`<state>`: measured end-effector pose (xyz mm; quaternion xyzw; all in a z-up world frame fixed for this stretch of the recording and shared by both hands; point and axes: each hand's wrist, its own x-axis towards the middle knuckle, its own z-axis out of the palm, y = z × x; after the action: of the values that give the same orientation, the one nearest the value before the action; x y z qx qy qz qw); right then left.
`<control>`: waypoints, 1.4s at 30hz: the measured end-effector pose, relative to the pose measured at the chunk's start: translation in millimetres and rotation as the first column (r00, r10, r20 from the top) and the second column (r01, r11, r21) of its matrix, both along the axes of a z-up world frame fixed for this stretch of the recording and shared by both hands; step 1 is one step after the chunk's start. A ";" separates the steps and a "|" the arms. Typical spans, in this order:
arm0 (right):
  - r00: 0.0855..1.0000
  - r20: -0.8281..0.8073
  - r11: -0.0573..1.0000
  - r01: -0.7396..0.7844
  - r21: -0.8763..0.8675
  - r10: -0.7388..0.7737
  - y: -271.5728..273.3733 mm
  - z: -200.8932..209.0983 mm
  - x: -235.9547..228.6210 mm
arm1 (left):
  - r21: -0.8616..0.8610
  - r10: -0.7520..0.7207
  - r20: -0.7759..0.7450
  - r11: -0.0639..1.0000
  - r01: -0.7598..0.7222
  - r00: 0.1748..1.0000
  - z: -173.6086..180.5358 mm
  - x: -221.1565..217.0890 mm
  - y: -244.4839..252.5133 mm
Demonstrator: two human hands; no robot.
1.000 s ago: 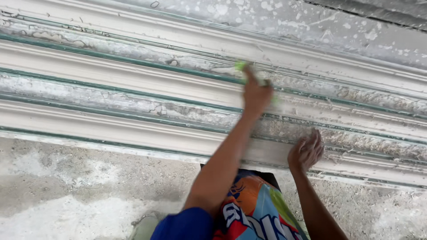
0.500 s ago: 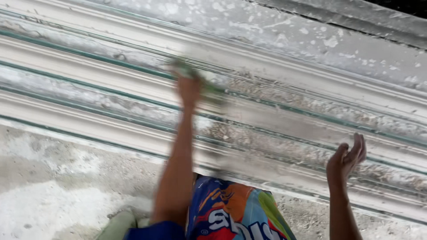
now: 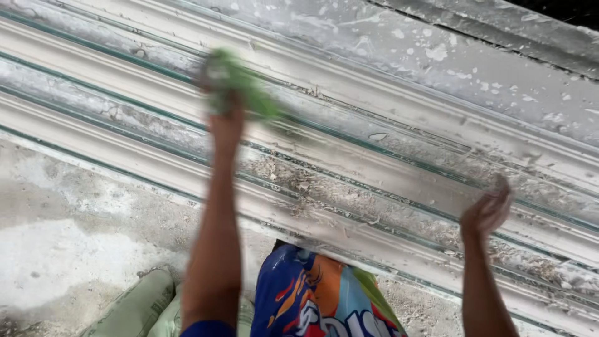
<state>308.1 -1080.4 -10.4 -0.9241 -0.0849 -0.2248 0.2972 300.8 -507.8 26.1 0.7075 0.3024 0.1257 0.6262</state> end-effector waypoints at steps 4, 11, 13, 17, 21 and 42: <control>0.979 0.139 0.959 0.180 -0.220 -0.152 -11.5 -2.7 4.7 | 0.373 -0.005 -0.273 0.921 0.111 0.962 -12.7 -32.9 -32.7; 0.998 0.065 0.998 0.032 -0.057 -0.028 -7.7 5.9 -4.7 | -0.118 -0.702 -0.152 0.712 0.692 0.696 89.2 -25.4 -316.8; 0.996 0.080 0.996 0.044 -0.083 -0.038 -7.2 3.5 0.1 | -0.144 -0.631 -0.180 0.776 0.614 0.755 76.2 -25.9 -262.2; 0.957 0.289 0.987 0.058 -0.152 -0.011 -4.7 0.9 1.6 | -0.216 -0.371 -0.316 0.924 0.315 0.873 49.1 -34.2 -105.3; 0.991 0.119 0.992 0.068 -0.109 -0.055 -3.4 10.3 -7.6 | 0.087 0.066 0.379 0.990 -0.107 0.923 -8.8 -72.3 67.9; 0.718 -0.658 0.753 0.558 0.347 -0.229 -76.7 91.9 -184.7 | -0.017 0.358 0.343 0.927 -0.375 0.868 -114.1 -150.1 33.2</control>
<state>123.4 -1157.2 81.5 -0.8248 0.2813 -0.0080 0.4904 150.7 -474.6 -87.9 0.6201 0.3151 0.3701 0.6158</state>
